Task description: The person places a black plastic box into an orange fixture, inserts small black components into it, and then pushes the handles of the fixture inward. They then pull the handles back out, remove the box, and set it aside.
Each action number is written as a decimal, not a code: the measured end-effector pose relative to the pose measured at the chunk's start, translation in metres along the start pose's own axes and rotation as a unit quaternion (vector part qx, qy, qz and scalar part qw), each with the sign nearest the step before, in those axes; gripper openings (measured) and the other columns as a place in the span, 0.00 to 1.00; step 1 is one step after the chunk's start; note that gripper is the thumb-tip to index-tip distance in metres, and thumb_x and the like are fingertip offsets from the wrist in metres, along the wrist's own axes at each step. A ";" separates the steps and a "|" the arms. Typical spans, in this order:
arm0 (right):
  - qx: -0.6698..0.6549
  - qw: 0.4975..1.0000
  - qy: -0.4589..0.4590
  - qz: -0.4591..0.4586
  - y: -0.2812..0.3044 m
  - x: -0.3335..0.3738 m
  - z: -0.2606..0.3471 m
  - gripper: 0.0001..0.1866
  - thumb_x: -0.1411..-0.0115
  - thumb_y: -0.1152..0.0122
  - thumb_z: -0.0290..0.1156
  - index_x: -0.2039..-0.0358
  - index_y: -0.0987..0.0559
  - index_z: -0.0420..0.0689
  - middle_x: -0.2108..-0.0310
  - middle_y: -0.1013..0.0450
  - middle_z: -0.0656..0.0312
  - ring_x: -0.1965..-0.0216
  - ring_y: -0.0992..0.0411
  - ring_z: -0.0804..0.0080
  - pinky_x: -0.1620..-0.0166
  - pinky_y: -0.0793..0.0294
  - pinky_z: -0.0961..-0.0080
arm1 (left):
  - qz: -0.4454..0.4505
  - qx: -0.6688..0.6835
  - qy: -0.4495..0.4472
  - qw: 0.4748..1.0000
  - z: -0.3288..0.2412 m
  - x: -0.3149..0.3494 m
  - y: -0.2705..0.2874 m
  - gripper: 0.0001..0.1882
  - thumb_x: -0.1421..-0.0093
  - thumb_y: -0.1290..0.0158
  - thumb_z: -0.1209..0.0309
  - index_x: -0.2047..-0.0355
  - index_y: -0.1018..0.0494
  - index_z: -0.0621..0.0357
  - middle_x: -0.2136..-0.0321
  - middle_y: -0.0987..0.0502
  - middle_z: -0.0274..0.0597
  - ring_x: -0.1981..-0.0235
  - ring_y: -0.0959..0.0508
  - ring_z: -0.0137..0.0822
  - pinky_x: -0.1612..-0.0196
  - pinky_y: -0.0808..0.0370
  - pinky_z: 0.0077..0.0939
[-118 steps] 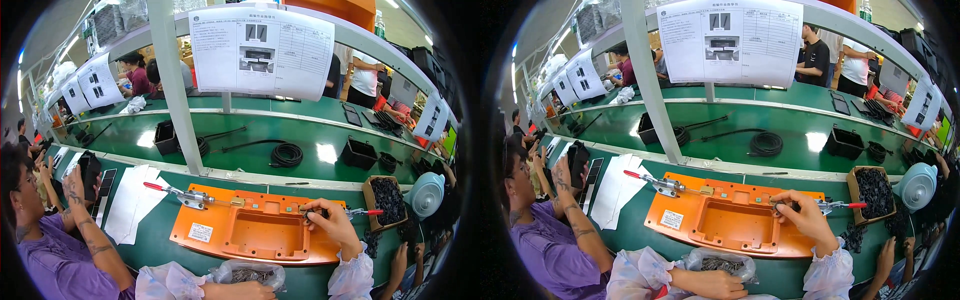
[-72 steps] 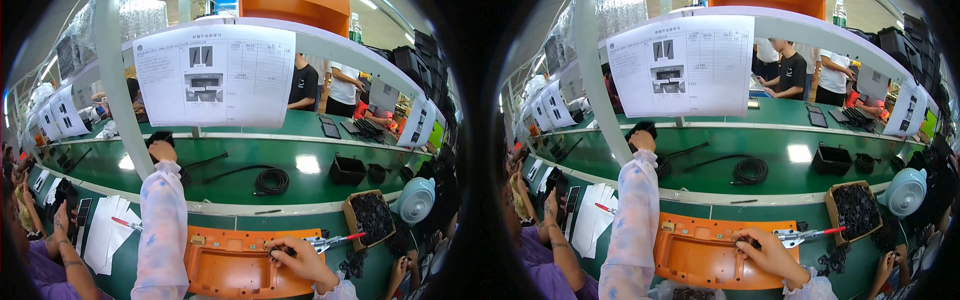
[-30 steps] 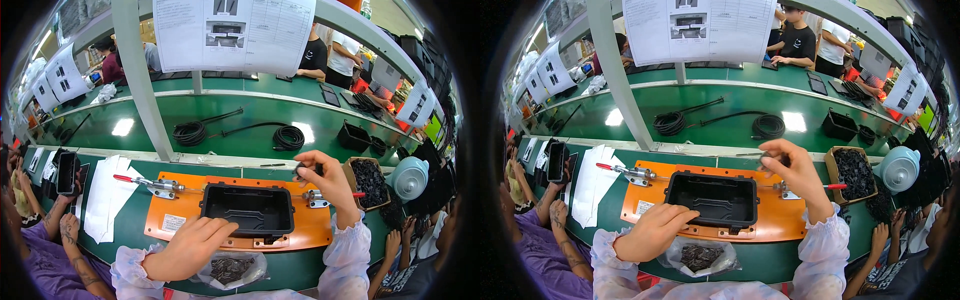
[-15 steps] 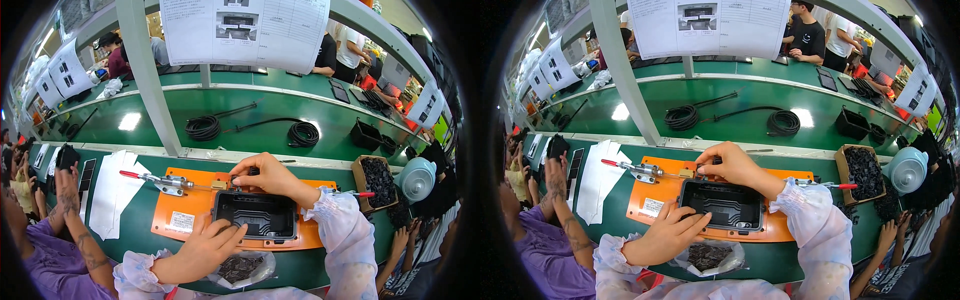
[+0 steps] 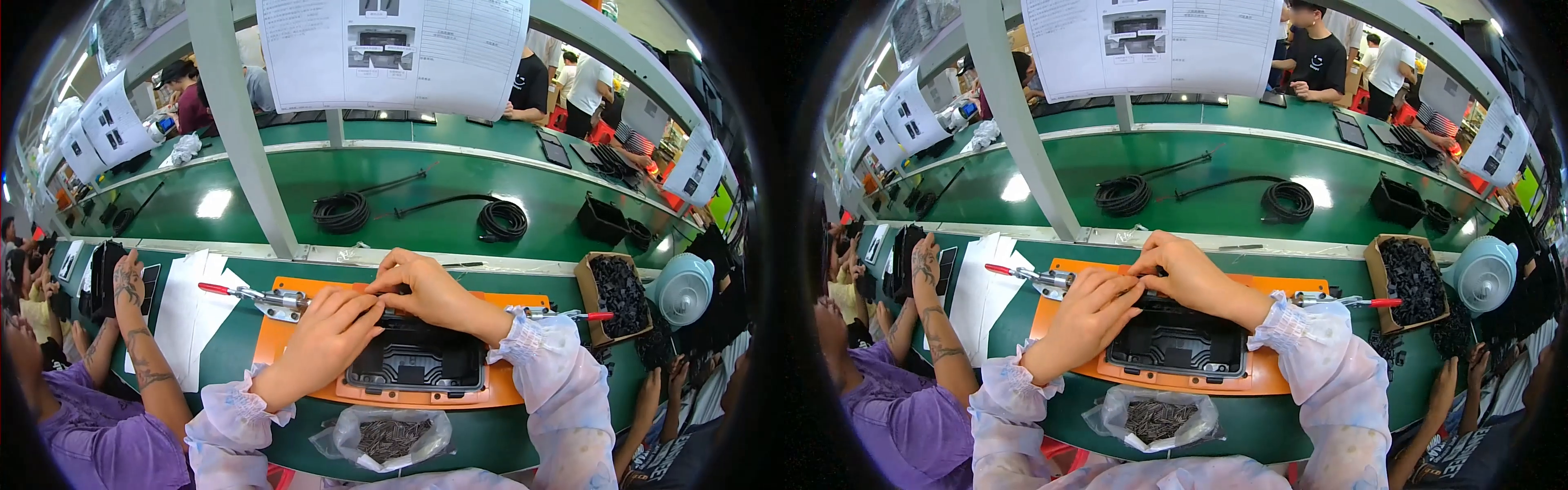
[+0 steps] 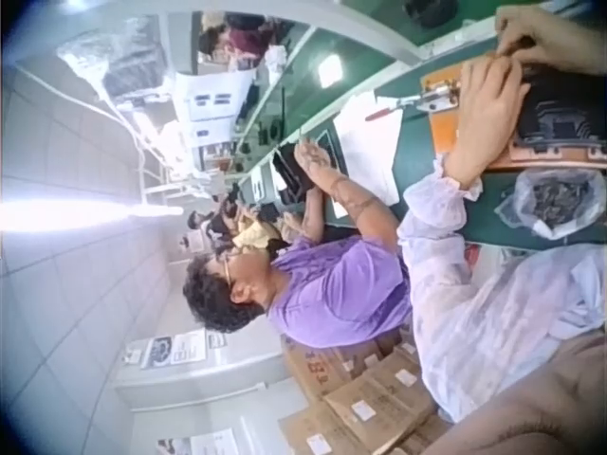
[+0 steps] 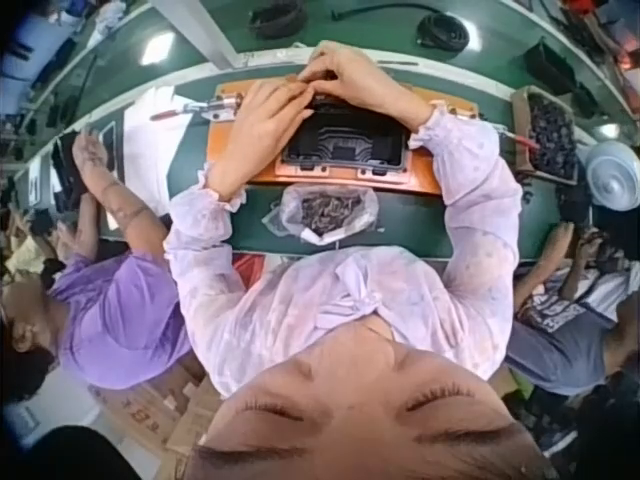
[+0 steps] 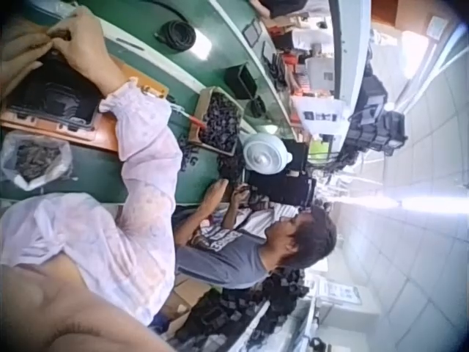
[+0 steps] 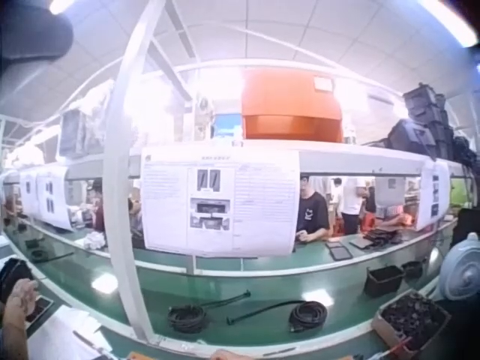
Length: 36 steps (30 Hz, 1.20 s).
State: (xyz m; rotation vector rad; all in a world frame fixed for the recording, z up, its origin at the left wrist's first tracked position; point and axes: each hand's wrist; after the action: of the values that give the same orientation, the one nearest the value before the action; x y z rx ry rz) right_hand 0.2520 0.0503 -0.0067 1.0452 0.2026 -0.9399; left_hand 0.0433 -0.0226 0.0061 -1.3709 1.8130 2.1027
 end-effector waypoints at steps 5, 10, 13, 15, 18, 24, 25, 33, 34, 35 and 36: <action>-0.101 0.980 -0.167 0.027 0.028 0.010 0.000 0.16 0.40 0.33 0.28 0.52 0.19 0.39 0.65 0.24 0.62 0.70 0.28 0.80 0.67 0.25 0.80 | 0.018 -0.010 -0.032 0.999 0.000 -0.002 -0.007 0.19 0.49 0.36 0.72 0.57 0.22 0.65 0.58 0.23 0.43 0.54 0.25 0.43 0.50 0.28 0.39; -0.230 0.895 -0.383 -0.008 0.076 0.027 0.004 0.19 0.33 0.43 0.30 0.45 0.26 0.33 0.59 0.25 0.59 0.65 0.27 0.76 0.61 0.25 0.79 | 0.032 0.012 0.000 0.999 -0.001 -0.007 -0.002 0.17 0.50 0.35 0.70 0.60 0.21 0.63 0.61 0.23 0.40 0.54 0.25 0.41 0.49 0.29 0.40; -0.443 0.793 -0.404 -0.110 0.090 0.056 0.000 0.19 0.31 0.50 0.26 0.42 0.31 0.31 0.53 0.25 0.53 0.57 0.24 0.68 0.53 0.24 0.75 | 0.052 -0.024 -0.010 0.998 0.000 -0.011 0.000 0.16 0.50 0.34 0.69 0.61 0.20 0.61 0.63 0.23 0.37 0.55 0.26 0.39 0.47 0.31 0.43; -0.475 0.797 -0.365 -0.076 0.096 0.073 -0.001 0.19 0.31 0.52 0.22 0.41 0.32 0.31 0.47 0.27 0.46 0.48 0.25 0.60 0.44 0.25 0.70 | 0.050 -0.035 -0.016 0.998 -0.001 -0.009 -0.004 0.15 0.49 0.34 0.67 0.62 0.20 0.61 0.64 0.23 0.35 0.56 0.25 0.38 0.43 0.33 0.47; -0.467 0.796 -0.374 -0.093 0.101 0.081 0.010 0.17 0.31 0.51 0.21 0.43 0.30 0.30 0.48 0.26 0.45 0.45 0.25 0.61 0.42 0.25 0.70 | 0.059 -0.035 -0.006 0.998 0.000 -0.010 -0.004 0.14 0.49 0.35 0.70 0.62 0.20 0.59 0.66 0.24 0.35 0.58 0.25 0.38 0.38 0.36 0.52; -0.363 0.855 -0.354 -0.106 0.084 0.088 0.017 0.12 0.31 0.53 0.20 0.50 0.24 0.32 0.52 0.23 0.52 0.49 0.23 0.66 0.45 0.24 0.74 | 0.042 -0.117 -0.019 0.992 -0.013 -0.010 -0.016 0.12 0.47 0.37 0.70 0.64 0.21 0.64 0.68 0.25 0.39 0.59 0.25 0.40 0.39 0.36 0.58; -0.261 0.893 -0.348 -0.115 0.081 0.087 0.020 0.12 0.30 0.53 0.20 0.52 0.23 0.33 0.53 0.22 0.54 0.50 0.22 0.67 0.45 0.23 0.74 | 0.042 -0.114 -0.021 0.992 -0.017 -0.009 -0.018 0.12 0.47 0.37 0.70 0.64 0.21 0.64 0.68 0.25 0.39 0.59 0.25 0.40 0.39 0.36 0.58; 0.079 0.981 -0.152 -0.095 0.072 0.099 0.019 0.09 0.36 0.42 0.22 0.56 0.21 0.37 0.55 0.23 0.54 0.56 0.24 0.61 0.52 0.25 0.69 | 0.016 -0.091 0.038 0.995 -0.022 -0.005 -0.018 0.14 0.46 0.38 0.71 0.60 0.22 0.65 0.66 0.26 0.39 0.59 0.25 0.41 0.38 0.38 0.62; 0.080 0.981 -0.152 -0.094 0.074 0.101 0.020 0.09 0.36 0.42 0.22 0.56 0.21 0.37 0.55 0.23 0.54 0.56 0.24 0.61 0.52 0.25 0.69 | 0.015 -0.091 0.039 0.995 -0.022 -0.005 -0.018 0.14 0.46 0.38 0.71 0.60 0.22 0.65 0.66 0.26 0.39 0.59 0.25 0.41 0.38 0.38 0.62; 0.087 0.977 -0.177 -0.074 0.076 0.104 0.020 0.08 0.37 0.41 0.22 0.58 0.20 0.37 0.56 0.23 0.54 0.56 0.25 0.58 0.52 0.25 0.67 | 0.016 -0.089 0.041 0.995 -0.022 -0.005 -0.017 0.14 0.46 0.38 0.72 0.60 0.22 0.64 0.66 0.26 0.39 0.59 0.25 0.40 0.38 0.38 0.62; 0.095 0.973 -0.204 -0.054 0.077 0.106 0.020 0.07 0.38 0.39 0.23 0.59 0.20 0.37 0.57 0.22 0.54 0.56 0.26 0.55 0.52 0.25 0.66 | 0.017 -0.085 0.042 0.995 -0.022 -0.005 -0.018 0.14 0.46 0.38 0.72 0.60 0.22 0.64 0.66 0.26 0.39 0.59 0.25 0.40 0.38 0.38 0.62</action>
State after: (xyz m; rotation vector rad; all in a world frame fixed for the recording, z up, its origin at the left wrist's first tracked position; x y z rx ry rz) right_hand 0.3682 -0.0127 -0.0050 0.9975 -0.1781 -1.2697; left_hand 0.0688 -0.0328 -0.0029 -1.4987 1.7330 2.2974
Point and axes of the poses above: each hand's wrist, its own x-axis away from the middle knuckle, its own y-axis out of the back of the hand, z = x × y
